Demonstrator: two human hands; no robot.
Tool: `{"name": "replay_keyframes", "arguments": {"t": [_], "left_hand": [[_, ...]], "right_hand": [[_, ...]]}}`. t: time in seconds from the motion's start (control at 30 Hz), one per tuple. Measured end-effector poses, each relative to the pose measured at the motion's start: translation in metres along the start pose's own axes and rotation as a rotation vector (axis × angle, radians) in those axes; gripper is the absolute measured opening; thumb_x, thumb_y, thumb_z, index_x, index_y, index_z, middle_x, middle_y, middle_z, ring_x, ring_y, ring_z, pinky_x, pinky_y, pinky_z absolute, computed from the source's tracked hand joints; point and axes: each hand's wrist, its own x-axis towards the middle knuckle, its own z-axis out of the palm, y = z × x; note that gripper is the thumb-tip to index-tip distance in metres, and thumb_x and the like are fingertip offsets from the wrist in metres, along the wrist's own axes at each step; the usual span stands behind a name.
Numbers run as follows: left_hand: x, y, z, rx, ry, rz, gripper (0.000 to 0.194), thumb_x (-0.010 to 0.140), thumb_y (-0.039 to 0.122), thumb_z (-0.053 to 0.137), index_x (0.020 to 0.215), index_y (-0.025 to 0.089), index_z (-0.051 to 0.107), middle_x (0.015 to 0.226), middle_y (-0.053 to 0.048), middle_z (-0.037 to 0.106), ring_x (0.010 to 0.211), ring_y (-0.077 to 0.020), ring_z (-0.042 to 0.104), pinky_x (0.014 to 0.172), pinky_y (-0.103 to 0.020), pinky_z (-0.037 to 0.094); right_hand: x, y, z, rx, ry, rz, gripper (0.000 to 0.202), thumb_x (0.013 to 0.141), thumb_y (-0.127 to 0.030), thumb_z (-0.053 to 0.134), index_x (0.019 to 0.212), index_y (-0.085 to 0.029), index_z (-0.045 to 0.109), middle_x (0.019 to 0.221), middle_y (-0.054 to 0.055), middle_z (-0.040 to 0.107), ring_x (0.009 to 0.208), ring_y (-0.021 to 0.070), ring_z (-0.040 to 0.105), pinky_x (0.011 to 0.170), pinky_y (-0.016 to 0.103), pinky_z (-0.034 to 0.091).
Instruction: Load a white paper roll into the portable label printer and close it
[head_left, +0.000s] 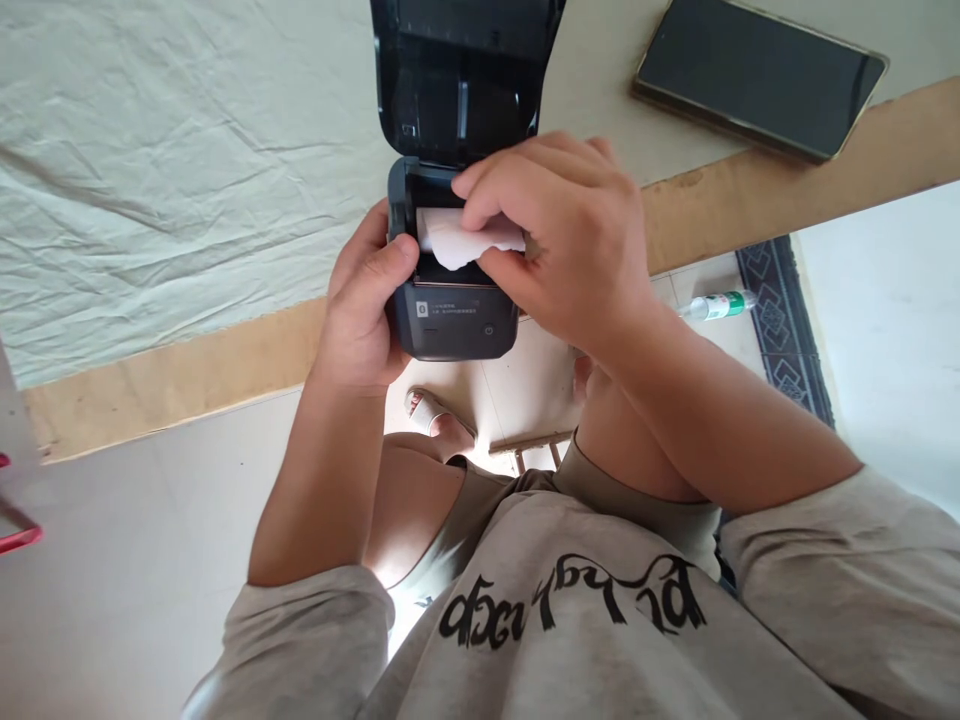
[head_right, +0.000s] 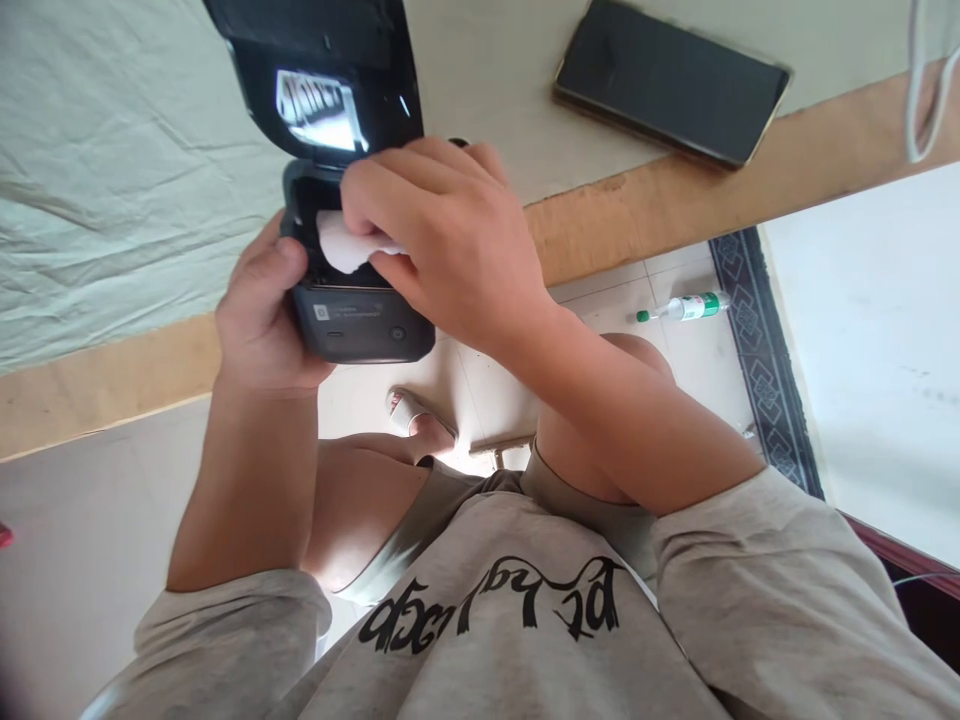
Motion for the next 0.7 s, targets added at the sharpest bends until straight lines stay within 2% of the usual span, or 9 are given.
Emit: {"name": "replay_keyframes", "arguments": {"t": [0.1,0.2,0.3,0.37,0.43,0.5,0.6,0.7], "left_hand": [[-0.001,0.0,0.001,-0.017,-0.003,0.013,0.037,0.083,0.047,0.068,0.1,0.014,0.065,0.084,-0.005,0.064,0.122,-0.0279,0.06,0.102,-0.04,0.052],[-0.002,0.0,0.002,-0.013,-0.019,0.01,0.04,0.079,0.051,0.071,0.098,0.016,0.065,0.082,-0.004,0.063,0.102,-0.0235,0.066,0.085,-0.033,0.056],[-0.002,-0.002,-0.001,0.048,-0.013,0.024,0.041,0.072,0.042,0.079,0.102,0.019,0.064,0.091,-0.003,0.066,0.086,-0.0172,0.066,0.075,-0.027,0.054],[-0.001,-0.004,-0.003,0.067,-0.025,0.06,0.047,0.068,0.038,0.083,0.108,0.023,0.063,0.099,-0.003,0.068,0.089,-0.0173,0.067,0.077,-0.028,0.055],[0.001,-0.006,-0.006,0.068,-0.065,0.095,0.054,0.066,0.037,0.084,0.114,0.026,0.062,0.109,-0.003,0.068,0.1,-0.0199,0.067,0.085,-0.03,0.056],[0.003,-0.007,-0.008,0.067,-0.118,0.108,0.062,0.065,0.034,0.086,0.121,0.029,0.06,0.117,-0.003,0.066,0.11,-0.0223,0.065,0.094,-0.034,0.055],[0.004,-0.005,-0.009,0.079,-0.167,0.085,0.07,0.063,0.032,0.088,0.126,0.028,0.058,0.123,-0.005,0.064,0.117,-0.0263,0.062,0.098,-0.039,0.053],[0.003,-0.005,-0.009,0.082,-0.157,0.072,0.073,0.061,0.033,0.089,0.127,0.024,0.057,0.124,-0.008,0.062,0.115,-0.0297,0.062,0.095,-0.041,0.053]], "right_hand": [[-0.008,-0.002,0.002,0.025,0.061,-0.075,0.02,0.086,-0.022,0.042,0.084,-0.025,0.062,0.105,-0.01,0.064,0.103,0.0069,0.05,0.09,0.028,0.031],[-0.019,-0.003,0.006,0.049,0.109,-0.198,0.02,0.089,-0.033,0.046,0.085,-0.027,0.064,0.099,-0.008,0.065,0.098,0.0058,0.048,0.089,0.028,0.03],[-0.024,0.0,0.005,0.102,0.159,-0.294,0.024,0.085,-0.049,0.052,0.09,-0.028,0.065,0.098,-0.009,0.066,0.098,0.0064,0.05,0.085,0.028,0.031],[-0.024,0.003,-0.002,0.183,0.16,-0.3,0.025,0.085,-0.048,0.053,0.089,-0.026,0.064,0.098,-0.009,0.067,0.096,0.0059,0.053,0.087,0.028,0.036],[-0.02,0.005,-0.012,0.244,0.217,-0.268,0.023,0.087,-0.039,0.049,0.089,-0.021,0.063,0.097,-0.005,0.066,0.096,0.0047,0.056,0.092,0.027,0.042],[-0.014,0.009,-0.02,0.246,0.268,-0.148,0.025,0.086,-0.033,0.047,0.098,-0.016,0.06,0.104,0.001,0.062,0.103,0.0046,0.057,0.096,0.024,0.047],[-0.006,0.014,-0.022,0.314,0.225,0.051,0.047,0.082,-0.037,0.047,0.123,-0.013,0.048,0.133,0.009,0.048,0.124,0.0094,0.052,0.087,0.018,0.051],[-0.005,0.016,-0.02,0.501,0.166,0.1,0.058,0.083,-0.046,0.043,0.132,-0.018,0.034,0.134,0.006,0.049,0.135,0.0101,0.047,0.074,0.014,0.046]]}}
